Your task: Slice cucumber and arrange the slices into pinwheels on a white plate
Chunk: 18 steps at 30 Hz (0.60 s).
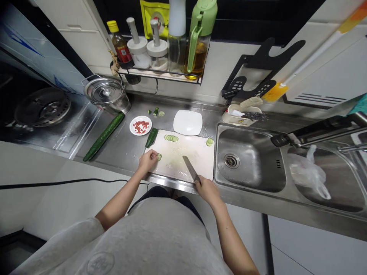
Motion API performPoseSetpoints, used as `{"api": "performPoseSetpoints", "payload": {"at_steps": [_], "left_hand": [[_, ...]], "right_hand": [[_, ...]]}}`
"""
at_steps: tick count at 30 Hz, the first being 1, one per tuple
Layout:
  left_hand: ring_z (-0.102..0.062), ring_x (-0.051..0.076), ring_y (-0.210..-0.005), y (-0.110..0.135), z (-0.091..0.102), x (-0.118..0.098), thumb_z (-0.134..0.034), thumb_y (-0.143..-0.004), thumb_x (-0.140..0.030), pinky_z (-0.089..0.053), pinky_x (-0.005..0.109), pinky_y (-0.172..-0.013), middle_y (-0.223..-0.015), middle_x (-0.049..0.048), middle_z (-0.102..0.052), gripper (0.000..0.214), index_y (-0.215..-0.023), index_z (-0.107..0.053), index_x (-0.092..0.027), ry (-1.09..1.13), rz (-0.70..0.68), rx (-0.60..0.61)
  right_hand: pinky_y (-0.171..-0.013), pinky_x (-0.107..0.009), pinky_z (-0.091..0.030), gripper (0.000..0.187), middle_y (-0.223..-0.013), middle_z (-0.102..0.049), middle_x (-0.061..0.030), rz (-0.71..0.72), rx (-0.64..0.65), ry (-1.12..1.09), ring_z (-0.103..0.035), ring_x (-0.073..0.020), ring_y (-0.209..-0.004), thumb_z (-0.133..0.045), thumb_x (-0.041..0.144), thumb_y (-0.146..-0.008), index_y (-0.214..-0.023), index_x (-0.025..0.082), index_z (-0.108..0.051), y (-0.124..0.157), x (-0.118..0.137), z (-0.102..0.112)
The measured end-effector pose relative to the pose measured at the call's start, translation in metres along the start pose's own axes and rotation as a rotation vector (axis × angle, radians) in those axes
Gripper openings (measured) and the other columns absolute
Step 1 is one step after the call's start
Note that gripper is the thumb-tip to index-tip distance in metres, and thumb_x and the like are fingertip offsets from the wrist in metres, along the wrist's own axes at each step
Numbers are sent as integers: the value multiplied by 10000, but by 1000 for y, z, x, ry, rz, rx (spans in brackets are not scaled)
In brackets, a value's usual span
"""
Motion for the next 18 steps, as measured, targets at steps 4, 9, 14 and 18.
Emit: {"api": "performPoseSetpoints", "payload": {"at_steps": [4,9,14,18], "left_hand": [[-565,214,-975,-7,-2,1,-567,-823,-275,-326,366,-877,-925,16,-672,104,-902,-629,-248,-129,-10,-30],[-497,278,-1083,-5,-4,-2,-536,-836,-299,-327,406,-884,-1061,68,-635,151,-892,-670,-258,-213,-48,-93],[-506,256,-1080,-18,-10,-32,-535,-839,-319,-334,390,-909,-1103,66,-620,230,-1028,-654,-266,-130,-118,-88],[-506,251,-1099,-45,-21,-71,-508,-863,-350,-331,380,-926,-1146,79,-604,322,-1158,-607,-268,-119,-199,-87]], "right_hand": [[-631,-257,-307,297,-1012,-690,-94,-19,11,7,-628,-220,-920,-356,344,-936,-1051,209,-594,-1,2,1],[-655,-258,-318,282,-1021,-691,-100,-30,-6,3,-630,-217,-937,-366,329,-935,-1043,201,-593,2,2,6],[-635,-254,-312,278,-1000,-691,-97,-38,-15,-29,-631,-215,-922,-354,313,-940,-1043,200,-586,8,3,11],[-649,-266,-324,296,-1013,-689,-110,-76,-18,-33,-625,-235,-952,-358,325,-937,-1081,203,-586,10,2,11]]}}
Point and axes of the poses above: each hand's wrist, its own y-axis away from the middle knuckle, its own z-axis out of the back of the hand, x = y × z, the point moved 4 cm from there along -y, towards the middle knuckle
